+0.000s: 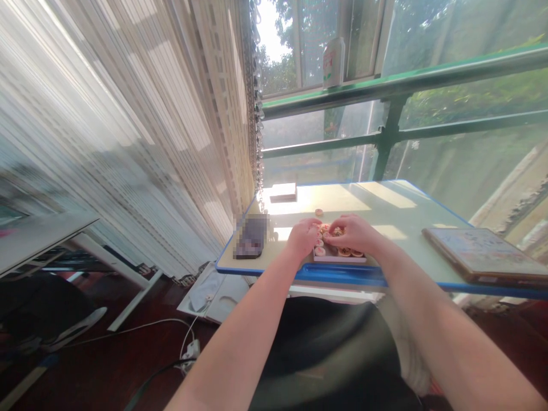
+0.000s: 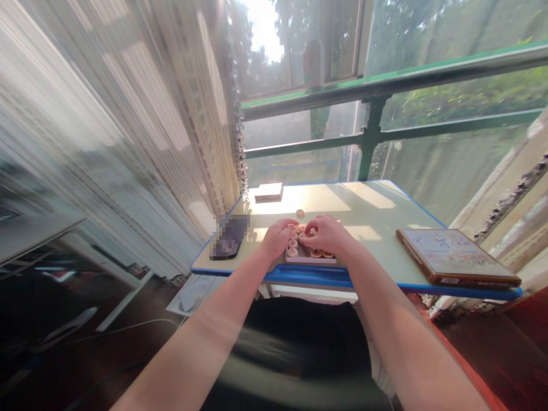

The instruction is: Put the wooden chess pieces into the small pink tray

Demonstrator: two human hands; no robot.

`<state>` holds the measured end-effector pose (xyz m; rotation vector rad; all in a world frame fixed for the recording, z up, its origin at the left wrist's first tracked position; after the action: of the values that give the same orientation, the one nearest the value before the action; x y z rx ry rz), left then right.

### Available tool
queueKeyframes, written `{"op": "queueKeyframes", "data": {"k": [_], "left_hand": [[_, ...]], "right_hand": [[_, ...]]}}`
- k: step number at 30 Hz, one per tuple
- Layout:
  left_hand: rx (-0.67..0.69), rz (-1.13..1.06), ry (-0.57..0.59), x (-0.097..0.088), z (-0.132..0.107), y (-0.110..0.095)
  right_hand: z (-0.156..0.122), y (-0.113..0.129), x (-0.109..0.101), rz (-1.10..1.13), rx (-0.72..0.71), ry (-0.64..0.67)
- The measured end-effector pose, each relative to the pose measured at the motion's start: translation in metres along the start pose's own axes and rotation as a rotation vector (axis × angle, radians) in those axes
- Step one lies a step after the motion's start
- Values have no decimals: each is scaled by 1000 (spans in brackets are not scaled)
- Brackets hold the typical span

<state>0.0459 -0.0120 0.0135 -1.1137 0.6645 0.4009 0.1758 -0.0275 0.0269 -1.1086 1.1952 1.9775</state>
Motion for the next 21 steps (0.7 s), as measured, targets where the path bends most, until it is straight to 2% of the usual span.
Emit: {"op": "queueKeyframes", "data": {"k": [21], "left_hand": [[-20,66,9,-2,1,-1]], "right_hand": [[-2,1,-2,-51,-10,-102]]}}
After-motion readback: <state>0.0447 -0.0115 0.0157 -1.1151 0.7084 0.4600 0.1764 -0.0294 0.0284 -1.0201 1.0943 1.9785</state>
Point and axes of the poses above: each hand's wrist, its own z-axis towards the middle knuckle, its own x-axis out of the palm, y = z × x, the point moved 9 cm from there along z, towards the middle knuckle, and after that the axes turned 8 degrees about y, right-handed, at the moved point
